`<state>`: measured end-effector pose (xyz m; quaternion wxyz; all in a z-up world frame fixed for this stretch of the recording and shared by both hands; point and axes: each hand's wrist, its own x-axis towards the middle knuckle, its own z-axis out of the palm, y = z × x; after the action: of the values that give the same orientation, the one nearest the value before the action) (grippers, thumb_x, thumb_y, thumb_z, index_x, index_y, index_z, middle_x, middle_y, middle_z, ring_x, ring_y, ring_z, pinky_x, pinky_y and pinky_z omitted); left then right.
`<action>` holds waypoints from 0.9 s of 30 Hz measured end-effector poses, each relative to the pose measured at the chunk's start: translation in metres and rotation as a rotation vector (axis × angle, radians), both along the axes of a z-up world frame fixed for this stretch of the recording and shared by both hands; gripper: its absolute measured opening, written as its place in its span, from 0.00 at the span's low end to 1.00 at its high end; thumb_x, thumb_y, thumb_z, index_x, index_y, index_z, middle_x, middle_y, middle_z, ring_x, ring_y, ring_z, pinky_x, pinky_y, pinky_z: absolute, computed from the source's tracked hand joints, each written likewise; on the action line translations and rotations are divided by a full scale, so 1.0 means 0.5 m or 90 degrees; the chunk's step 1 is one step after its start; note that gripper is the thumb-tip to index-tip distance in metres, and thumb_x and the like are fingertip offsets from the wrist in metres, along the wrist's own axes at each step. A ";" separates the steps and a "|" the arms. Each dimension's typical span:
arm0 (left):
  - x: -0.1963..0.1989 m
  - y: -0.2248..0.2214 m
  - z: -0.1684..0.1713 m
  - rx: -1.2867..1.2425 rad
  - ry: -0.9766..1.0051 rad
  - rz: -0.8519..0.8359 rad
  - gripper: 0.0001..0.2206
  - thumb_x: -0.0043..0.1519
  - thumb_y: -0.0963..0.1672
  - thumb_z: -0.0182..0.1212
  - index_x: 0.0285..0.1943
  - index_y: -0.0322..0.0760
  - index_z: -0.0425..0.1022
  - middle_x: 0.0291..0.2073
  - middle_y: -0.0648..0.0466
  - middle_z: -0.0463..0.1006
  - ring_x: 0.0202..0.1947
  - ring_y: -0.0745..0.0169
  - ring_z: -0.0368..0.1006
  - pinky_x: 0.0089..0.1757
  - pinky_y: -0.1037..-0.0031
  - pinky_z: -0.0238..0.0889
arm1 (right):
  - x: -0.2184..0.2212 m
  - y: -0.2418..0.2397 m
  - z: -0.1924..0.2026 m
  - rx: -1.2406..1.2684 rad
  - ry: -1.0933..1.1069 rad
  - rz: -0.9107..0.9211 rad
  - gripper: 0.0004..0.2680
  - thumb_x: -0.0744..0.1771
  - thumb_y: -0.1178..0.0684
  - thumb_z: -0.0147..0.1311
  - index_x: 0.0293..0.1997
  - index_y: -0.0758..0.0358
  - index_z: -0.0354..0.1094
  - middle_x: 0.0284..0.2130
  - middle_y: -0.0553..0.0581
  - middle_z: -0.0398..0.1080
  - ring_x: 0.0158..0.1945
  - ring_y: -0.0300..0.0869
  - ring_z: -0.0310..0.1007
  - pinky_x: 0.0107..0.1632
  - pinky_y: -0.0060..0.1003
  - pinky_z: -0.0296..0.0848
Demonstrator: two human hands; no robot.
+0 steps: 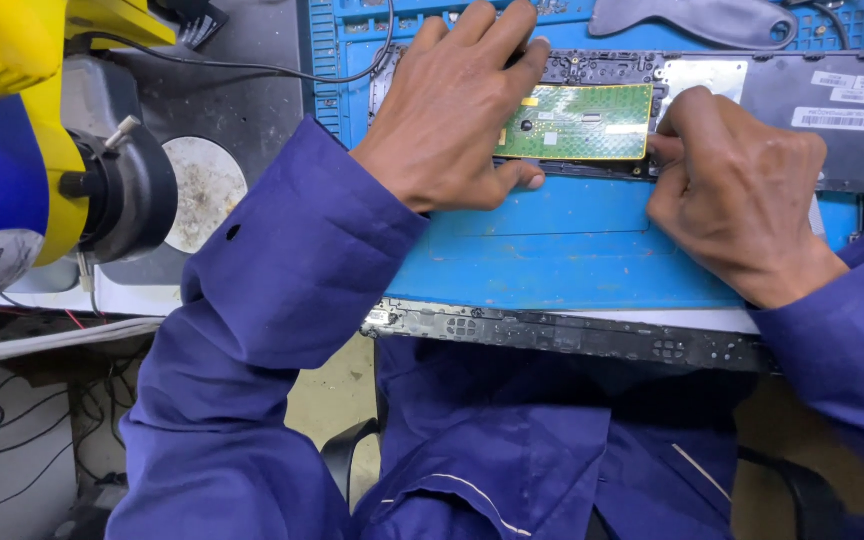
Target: Removing a small circuit board from a laptop chassis using a prying tool and a heat gun.
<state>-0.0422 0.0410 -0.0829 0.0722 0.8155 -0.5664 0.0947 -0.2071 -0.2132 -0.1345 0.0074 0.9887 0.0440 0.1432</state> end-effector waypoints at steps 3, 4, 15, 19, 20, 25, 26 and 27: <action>0.005 0.004 -0.004 -0.022 0.017 0.000 0.42 0.49 0.65 0.81 0.56 0.34 0.74 0.52 0.51 0.65 0.46 0.50 0.62 0.37 0.56 0.60 | -0.003 0.000 0.012 0.019 0.009 -0.009 0.07 0.74 0.58 0.62 0.46 0.54 0.65 0.29 0.50 0.69 0.28 0.48 0.68 0.30 0.42 0.47; 0.007 0.003 -0.006 -0.024 0.010 0.001 0.42 0.50 0.66 0.81 0.56 0.35 0.73 0.51 0.51 0.65 0.46 0.49 0.62 0.37 0.55 0.61 | -0.004 -0.003 0.017 -0.009 0.016 -0.005 0.06 0.74 0.56 0.62 0.47 0.53 0.66 0.31 0.49 0.70 0.30 0.46 0.70 0.30 0.41 0.50; 0.008 0.007 -0.015 -0.043 0.029 0.012 0.42 0.50 0.65 0.83 0.58 0.35 0.75 0.50 0.51 0.65 0.50 0.47 0.62 0.39 0.53 0.62 | -0.049 -0.002 0.086 -0.208 0.051 -0.011 0.09 0.80 0.47 0.64 0.46 0.48 0.69 0.38 0.46 0.69 0.38 0.42 0.75 0.37 0.37 0.66; 0.006 0.005 -0.011 -0.039 0.031 0.018 0.41 0.48 0.65 0.83 0.56 0.36 0.75 0.48 0.52 0.65 0.48 0.48 0.62 0.37 0.55 0.62 | -0.054 0.010 0.093 -0.228 0.019 0.015 0.15 0.82 0.53 0.64 0.39 0.52 0.66 0.34 0.50 0.65 0.32 0.42 0.68 0.34 0.36 0.60; 0.005 0.005 -0.011 -0.045 0.033 0.016 0.41 0.48 0.65 0.84 0.56 0.36 0.75 0.48 0.51 0.65 0.48 0.48 0.63 0.37 0.55 0.62 | -0.055 0.011 0.095 -0.246 0.016 0.021 0.15 0.82 0.52 0.65 0.39 0.51 0.66 0.34 0.50 0.65 0.33 0.42 0.69 0.34 0.36 0.61; 0.007 0.006 -0.008 -0.037 0.038 0.012 0.42 0.48 0.65 0.83 0.57 0.35 0.75 0.49 0.51 0.65 0.49 0.48 0.63 0.37 0.55 0.62 | -0.040 -0.017 0.054 -0.164 0.032 0.024 0.08 0.79 0.50 0.61 0.45 0.49 0.68 0.39 0.46 0.71 0.33 0.42 0.72 0.32 0.37 0.61; 0.007 0.006 -0.008 -0.033 0.035 0.008 0.42 0.49 0.65 0.83 0.57 0.35 0.75 0.51 0.51 0.65 0.50 0.48 0.63 0.38 0.55 0.62 | -0.034 -0.026 0.042 -0.130 0.044 0.033 0.05 0.78 0.48 0.59 0.49 0.50 0.70 0.43 0.45 0.76 0.34 0.43 0.75 0.30 0.38 0.63; 0.008 0.004 -0.009 -0.034 0.035 0.005 0.42 0.49 0.65 0.83 0.57 0.35 0.75 0.51 0.51 0.65 0.50 0.48 0.63 0.38 0.55 0.62 | -0.033 -0.026 0.034 -0.131 0.044 0.029 0.05 0.78 0.48 0.59 0.49 0.50 0.70 0.43 0.45 0.76 0.34 0.43 0.75 0.30 0.38 0.63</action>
<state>-0.0384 0.0429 -0.0875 0.1094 0.8178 -0.5582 0.0876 -0.2236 -0.2260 -0.1174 0.1040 0.9858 0.0815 0.1039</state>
